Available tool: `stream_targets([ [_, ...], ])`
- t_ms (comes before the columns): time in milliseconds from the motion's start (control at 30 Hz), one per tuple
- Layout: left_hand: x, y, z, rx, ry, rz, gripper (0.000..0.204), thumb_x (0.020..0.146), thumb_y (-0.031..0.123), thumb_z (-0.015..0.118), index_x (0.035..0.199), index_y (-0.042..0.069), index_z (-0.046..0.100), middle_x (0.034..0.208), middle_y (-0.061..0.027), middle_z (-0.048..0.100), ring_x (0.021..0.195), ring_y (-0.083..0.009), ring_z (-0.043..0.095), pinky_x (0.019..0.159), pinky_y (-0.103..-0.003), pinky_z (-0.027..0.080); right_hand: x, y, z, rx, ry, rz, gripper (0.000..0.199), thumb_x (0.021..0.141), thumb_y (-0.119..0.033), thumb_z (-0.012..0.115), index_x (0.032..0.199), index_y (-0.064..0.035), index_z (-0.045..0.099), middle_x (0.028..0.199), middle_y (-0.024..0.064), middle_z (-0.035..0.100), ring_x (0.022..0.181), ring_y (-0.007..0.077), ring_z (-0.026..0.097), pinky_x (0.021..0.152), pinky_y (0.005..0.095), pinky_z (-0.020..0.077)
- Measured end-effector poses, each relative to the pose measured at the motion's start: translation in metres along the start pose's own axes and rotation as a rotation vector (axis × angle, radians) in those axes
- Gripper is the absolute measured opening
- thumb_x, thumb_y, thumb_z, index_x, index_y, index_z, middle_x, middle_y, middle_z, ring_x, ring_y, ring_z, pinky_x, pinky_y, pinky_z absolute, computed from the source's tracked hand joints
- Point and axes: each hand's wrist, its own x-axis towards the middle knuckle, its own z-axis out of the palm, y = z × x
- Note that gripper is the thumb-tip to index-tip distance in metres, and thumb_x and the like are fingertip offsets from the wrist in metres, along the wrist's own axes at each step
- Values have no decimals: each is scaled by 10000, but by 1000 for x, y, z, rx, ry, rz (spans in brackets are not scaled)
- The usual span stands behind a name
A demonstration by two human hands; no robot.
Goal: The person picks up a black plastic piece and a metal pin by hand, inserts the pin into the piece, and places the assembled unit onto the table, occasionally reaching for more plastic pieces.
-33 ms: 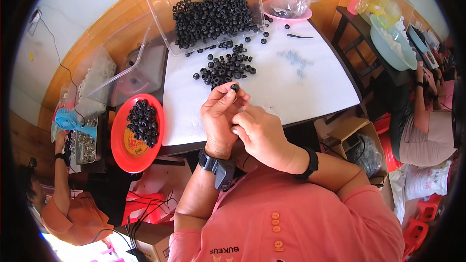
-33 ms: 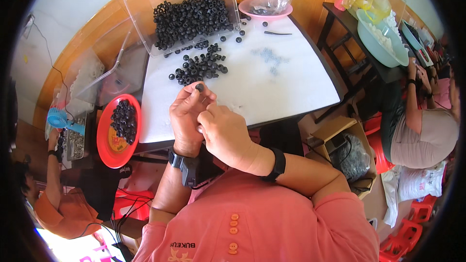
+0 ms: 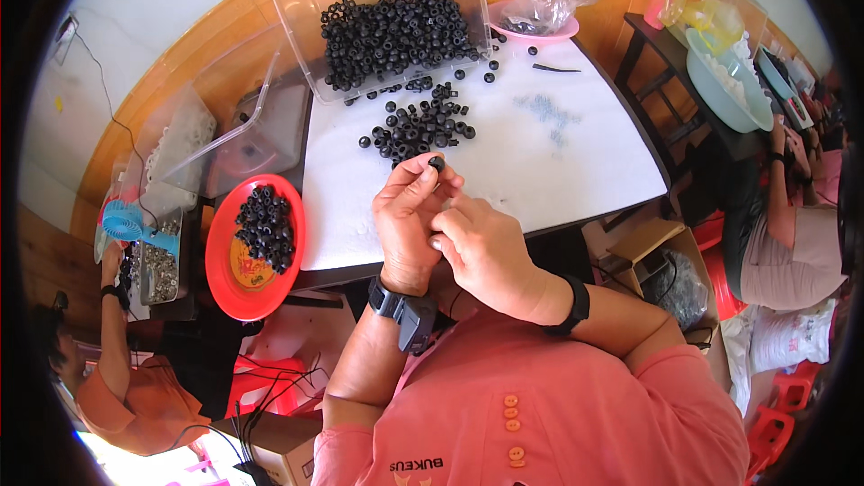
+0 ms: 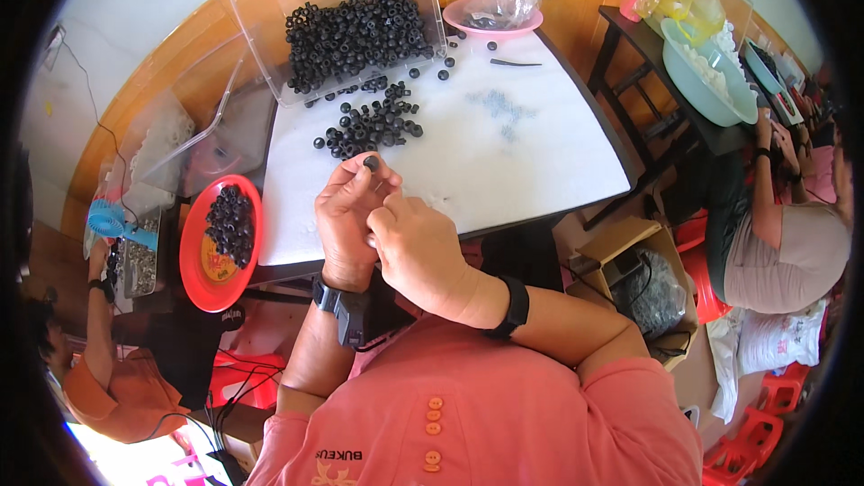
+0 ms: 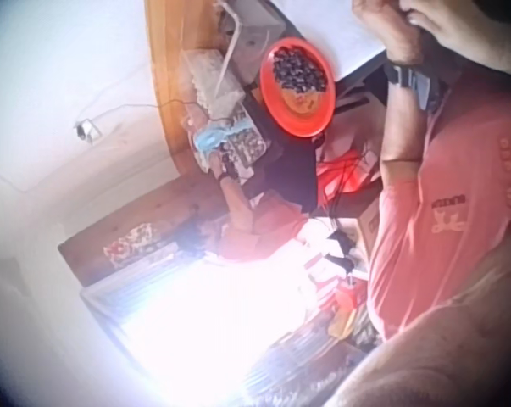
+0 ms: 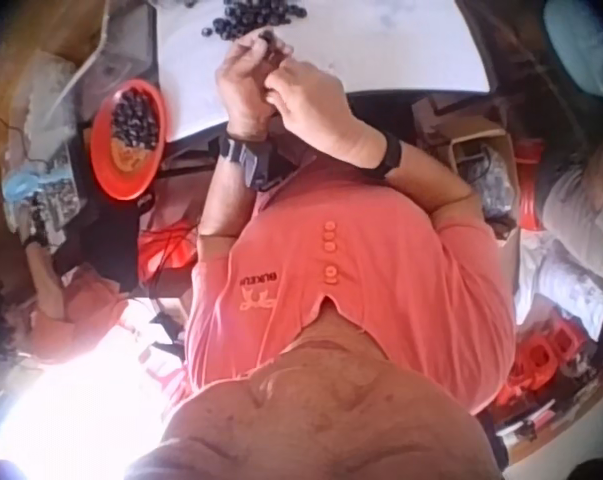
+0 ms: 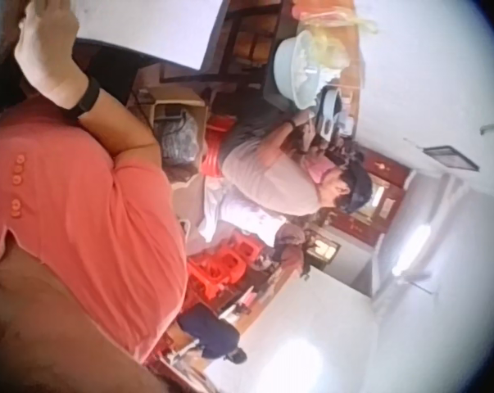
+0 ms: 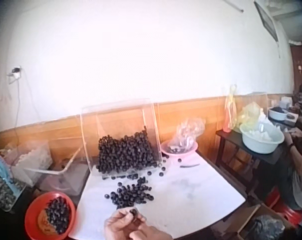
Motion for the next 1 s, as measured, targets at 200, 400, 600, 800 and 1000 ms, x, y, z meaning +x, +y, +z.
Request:
stream_targets([
  [200,-2,1,5,43,23,-18,171,959,50,616,1110,-31,632,929,-113,662,849,-230,643,780,-333,522,0,-4,-7,-140,-70,23,213,775,-48,731,895,-83,558,846,76,561,800,304,600,664,413,499],
  [400,0,1,4,64,19,-38,160,952,18,623,1102,-36,640,957,-111,674,856,-204,643,794,-320,534,5,5,-16,160,17,21,174,781,-73,718,847,-96,559,798,82,562,729,313,593,640,430,474],
  [600,3,-5,2,242,-75,-13,161,947,-20,608,1101,-58,639,982,-103,680,826,-175,649,648,-292,548,49,38,-41,255,60,154,119,817,-63,710,883,-67,611,822,98,614,708,310,632,621,409,493],
  [800,1,-8,5,277,-81,-21,152,955,-15,593,1093,-66,632,947,-134,687,785,-192,654,654,-313,538,59,56,-38,267,-26,112,116,811,-43,710,874,-37,613,821,110,628,705,301,646,615,386,496],
  [1000,2,-8,1,260,-74,-51,149,961,-19,584,1097,-67,623,923,-126,673,726,-185,645,628,-312,542,57,61,-39,339,-92,113,105,826,-22,703,885,-31,617,821,110,631,709,284,644,617,365,492],
])
